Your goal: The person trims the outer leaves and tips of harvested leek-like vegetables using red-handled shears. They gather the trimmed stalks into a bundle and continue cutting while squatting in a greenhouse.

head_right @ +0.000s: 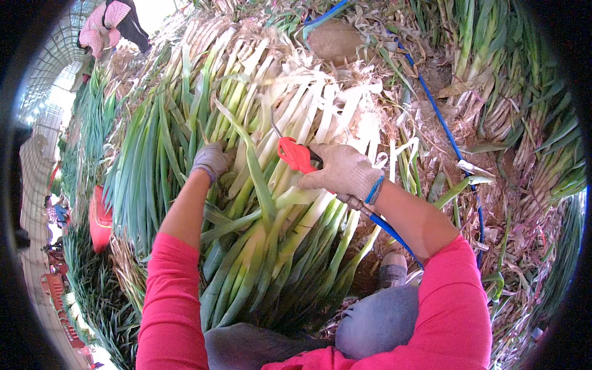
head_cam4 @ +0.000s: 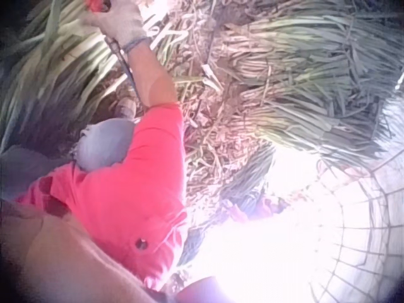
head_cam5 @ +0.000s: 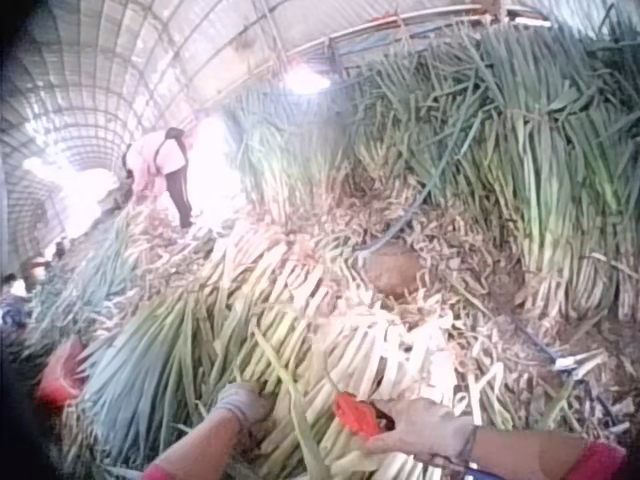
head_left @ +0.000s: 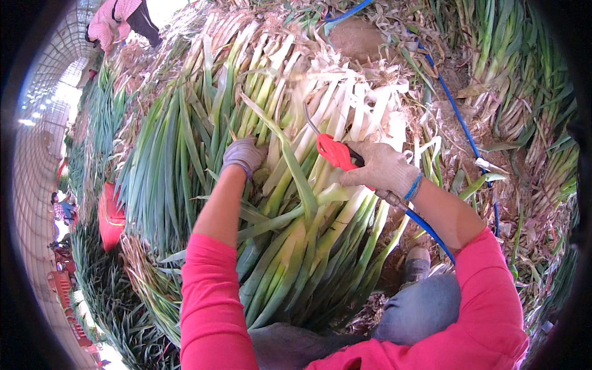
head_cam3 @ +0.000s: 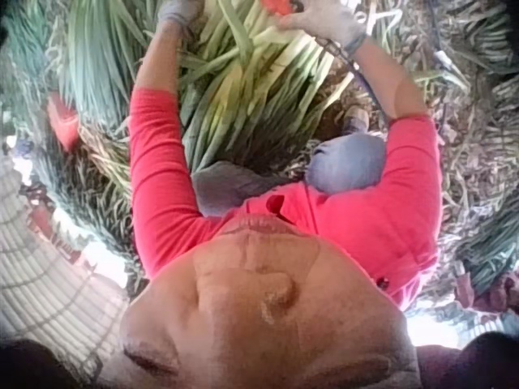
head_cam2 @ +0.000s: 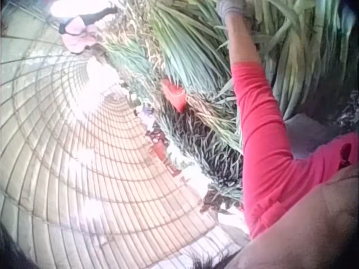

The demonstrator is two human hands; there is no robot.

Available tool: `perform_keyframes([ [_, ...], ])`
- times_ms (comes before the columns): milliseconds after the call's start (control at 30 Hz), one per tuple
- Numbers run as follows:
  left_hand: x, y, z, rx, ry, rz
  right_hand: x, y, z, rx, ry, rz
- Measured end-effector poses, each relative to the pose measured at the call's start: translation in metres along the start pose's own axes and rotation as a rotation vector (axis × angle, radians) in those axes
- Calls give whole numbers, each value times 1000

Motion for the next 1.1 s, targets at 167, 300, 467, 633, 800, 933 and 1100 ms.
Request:
perform_keyframes([
  [167,82,45,-21,-142,-31,-293,-15,-7,5,-80,73,-17],
  [300,156,116,-62,-272,-15,-784,-12,-12,9,-108,72,-63],
  [467,195,199,-102,-643,-118,-232,-2,-11,9,-52,49,-72],
  [633,342,271,-202,-739,299,-121,-1,-8,-1,-69,-50,-207],
  [800,520,339,-320,-742,731,409,4,-13,9,-47,5,-162],
  [933,544,307,-307,-805,780,550,13,-11,7,-42,-10,-204],
  [1100,270,120,-124,-551,-116,-119,52,16,-6,42,77,-197],
])
Point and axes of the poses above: each hand's wrist, its own z-axis towards the middle knuckle, its own y-axis out of the back of the hand, x = y × z, the point moved 4 cm from there along z, towards the middle knuckle, and after that the axes turned 13 degrees about -z, right-handed, at the moved point
